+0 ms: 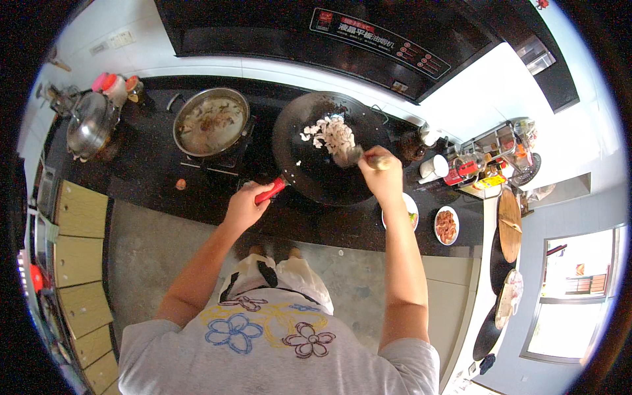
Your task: The person adds chopped meat from a plate into a hot wok and stirs it with a spatula. They then pour a liquid from a cup into the wok and continue to stir-fry the meat until it is cooked.
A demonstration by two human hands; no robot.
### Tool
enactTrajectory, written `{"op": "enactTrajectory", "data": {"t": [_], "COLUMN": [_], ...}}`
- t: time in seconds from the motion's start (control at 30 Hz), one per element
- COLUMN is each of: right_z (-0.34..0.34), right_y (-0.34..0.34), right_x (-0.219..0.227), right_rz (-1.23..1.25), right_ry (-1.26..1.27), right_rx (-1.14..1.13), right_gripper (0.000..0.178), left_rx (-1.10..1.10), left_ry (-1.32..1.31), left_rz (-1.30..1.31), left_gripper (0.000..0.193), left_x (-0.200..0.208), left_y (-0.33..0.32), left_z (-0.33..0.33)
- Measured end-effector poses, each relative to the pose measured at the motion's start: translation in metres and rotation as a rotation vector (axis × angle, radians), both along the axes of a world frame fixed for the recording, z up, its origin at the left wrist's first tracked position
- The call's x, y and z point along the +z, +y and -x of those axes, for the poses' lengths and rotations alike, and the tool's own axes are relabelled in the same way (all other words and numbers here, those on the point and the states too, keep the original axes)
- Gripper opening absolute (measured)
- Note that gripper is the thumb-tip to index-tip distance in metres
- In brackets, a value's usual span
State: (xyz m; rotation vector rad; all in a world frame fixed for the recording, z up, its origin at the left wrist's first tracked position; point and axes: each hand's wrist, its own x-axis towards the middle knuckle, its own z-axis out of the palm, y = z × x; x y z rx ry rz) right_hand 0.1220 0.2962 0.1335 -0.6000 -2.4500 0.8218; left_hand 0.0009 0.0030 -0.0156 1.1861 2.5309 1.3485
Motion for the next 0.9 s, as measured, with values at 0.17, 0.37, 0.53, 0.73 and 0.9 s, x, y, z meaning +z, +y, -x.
{"op": "enactTrajectory", "data": {"t": [0.17,0.37,0.53,0.73,0.9], "right_z": [0.019,0.016,0.019,-0.008,-0.048], "right_y": [0.011,0.016,0.011,-0.04,-0.082], "right_x": [0.001,0.017,-0.019,-0.038,0.02], "right_rz": [-0.179,-0.409,-0.323,-0.237,-0.347], "right_ry": [0.098,0.073,0.184,0.164,-0.035], "right_rx": [0.288,0.203,0.244,0.398,0.529], "right_gripper": [0.018,0.023,0.027,0.024,0.026], "left_rx": [-0.007,0.0,0.002,-0.01,0.008], "left_ry": [-0.022,-0.029,-0.014,-0.026,-0.015], "left_rz": [-0.019,-0.012,0.026,0.012,0.023], "left_gripper": [0.04,0.041,0.041,0.041,0.04], "left_x": [0.004,0.003,0.004,0.003,-0.001], "left_y": [0.0,-0.002,0.0,0.0,-0.002], "left_z": [-0.001,0.0,-0.002,-0.001,0.0]}}
